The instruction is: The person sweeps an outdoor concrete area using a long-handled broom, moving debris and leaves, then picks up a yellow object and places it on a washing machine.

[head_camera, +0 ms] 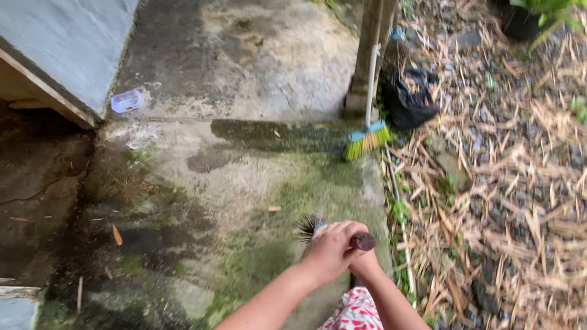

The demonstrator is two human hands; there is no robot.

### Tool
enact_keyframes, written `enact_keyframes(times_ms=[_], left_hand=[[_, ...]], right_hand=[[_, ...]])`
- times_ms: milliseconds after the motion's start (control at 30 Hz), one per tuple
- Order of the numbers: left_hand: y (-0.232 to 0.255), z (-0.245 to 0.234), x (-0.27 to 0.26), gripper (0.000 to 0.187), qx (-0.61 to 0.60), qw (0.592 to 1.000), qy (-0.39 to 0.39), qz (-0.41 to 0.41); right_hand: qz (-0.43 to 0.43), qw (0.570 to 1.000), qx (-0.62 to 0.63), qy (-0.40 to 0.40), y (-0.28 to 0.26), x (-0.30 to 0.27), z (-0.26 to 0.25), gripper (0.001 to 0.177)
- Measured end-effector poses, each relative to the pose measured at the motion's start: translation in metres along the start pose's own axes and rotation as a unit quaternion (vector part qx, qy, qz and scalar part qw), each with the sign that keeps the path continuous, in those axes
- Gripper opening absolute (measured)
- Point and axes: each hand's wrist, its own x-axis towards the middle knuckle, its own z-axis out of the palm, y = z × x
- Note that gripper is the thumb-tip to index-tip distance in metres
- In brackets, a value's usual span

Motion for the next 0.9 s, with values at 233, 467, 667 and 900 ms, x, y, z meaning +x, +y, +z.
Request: enact_keyframes(times_ms=[233,467,667,900], left_hand=[[-0.017,-0.019,0.146,0.034,-0.041,0.993,0.031,-0.104],[-0.094,-0.042,0.229,0.036,-0.058,0.997,-0.013,-0.05],[-0.217,-0.093,0.313,0.032,-0.082,0.996,0.002,-0.043],[-0.353,-0.14,0.433,0.029,-0.084,0.982,-0.117,-0.119]], right_hand=[[-0.074,0.981,0.143,-0.11,-0.017,0.161,-0.059,0.018],[0.036,0.993,0.108,-0.028,-0.006,0.277,-0.023,0.023],[0.039,0.998,-0.044,0.011,0.023,0.402,0.001,0.017],[0.07,0.991,0.108,-0.029,0.091,0.545,0.011,0.02]])
